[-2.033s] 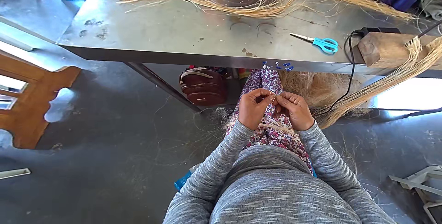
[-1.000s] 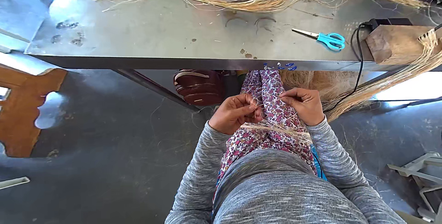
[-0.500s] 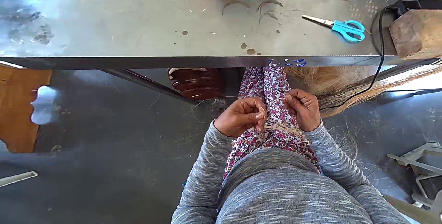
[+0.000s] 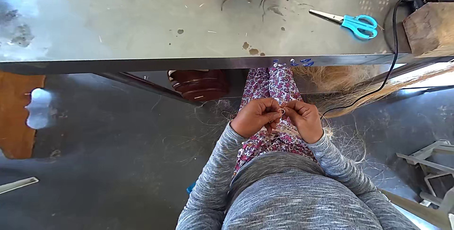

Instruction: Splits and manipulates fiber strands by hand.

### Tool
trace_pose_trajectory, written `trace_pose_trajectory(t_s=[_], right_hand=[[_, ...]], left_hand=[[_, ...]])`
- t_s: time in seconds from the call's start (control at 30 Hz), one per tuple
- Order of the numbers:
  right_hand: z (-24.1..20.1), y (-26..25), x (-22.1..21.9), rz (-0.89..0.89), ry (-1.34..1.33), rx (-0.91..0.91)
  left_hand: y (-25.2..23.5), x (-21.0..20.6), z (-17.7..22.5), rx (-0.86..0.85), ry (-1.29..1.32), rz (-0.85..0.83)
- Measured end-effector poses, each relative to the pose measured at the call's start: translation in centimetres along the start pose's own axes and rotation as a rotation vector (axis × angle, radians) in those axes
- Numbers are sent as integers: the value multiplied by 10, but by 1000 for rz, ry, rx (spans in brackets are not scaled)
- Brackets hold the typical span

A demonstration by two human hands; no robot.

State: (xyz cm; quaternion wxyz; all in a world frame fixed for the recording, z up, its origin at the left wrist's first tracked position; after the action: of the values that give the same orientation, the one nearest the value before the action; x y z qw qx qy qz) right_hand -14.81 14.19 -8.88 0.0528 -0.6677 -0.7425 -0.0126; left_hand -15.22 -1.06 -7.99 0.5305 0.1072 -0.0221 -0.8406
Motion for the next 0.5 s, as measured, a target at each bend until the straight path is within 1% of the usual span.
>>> trace_pose_trajectory(t_s=[0.07, 0.13, 0.23, 0.4, 0.5], right_hand=[[-7, 1, 0, -8, 59, 74], [-10, 2, 2, -33, 82, 109], [-8, 1, 5, -34, 31, 62], [3, -2, 5, -19, -163, -63], [5, -2, 6, 2, -186, -35]], left_hand=[[-1, 0, 0, 8, -77, 20], [-1, 0, 1, 4, -116, 26], [-1, -2, 2, -9, -119, 13], [-2, -7, 3, -29, -135, -40], [-1, -6, 3, -52, -102, 8]])
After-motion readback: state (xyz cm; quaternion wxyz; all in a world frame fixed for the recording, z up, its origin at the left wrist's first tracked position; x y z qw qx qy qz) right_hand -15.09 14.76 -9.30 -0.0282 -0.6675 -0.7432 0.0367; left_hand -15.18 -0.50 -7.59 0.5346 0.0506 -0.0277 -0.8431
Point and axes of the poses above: each hand's wrist, its own y-axis away from the middle knuckle, its own x-axis out of the back of the hand, z = x × y, the point moved 6 cm from there along -y, towards the middle knuckle, and after that the axes turned 5 degrees about z, right-handed, at the moved point
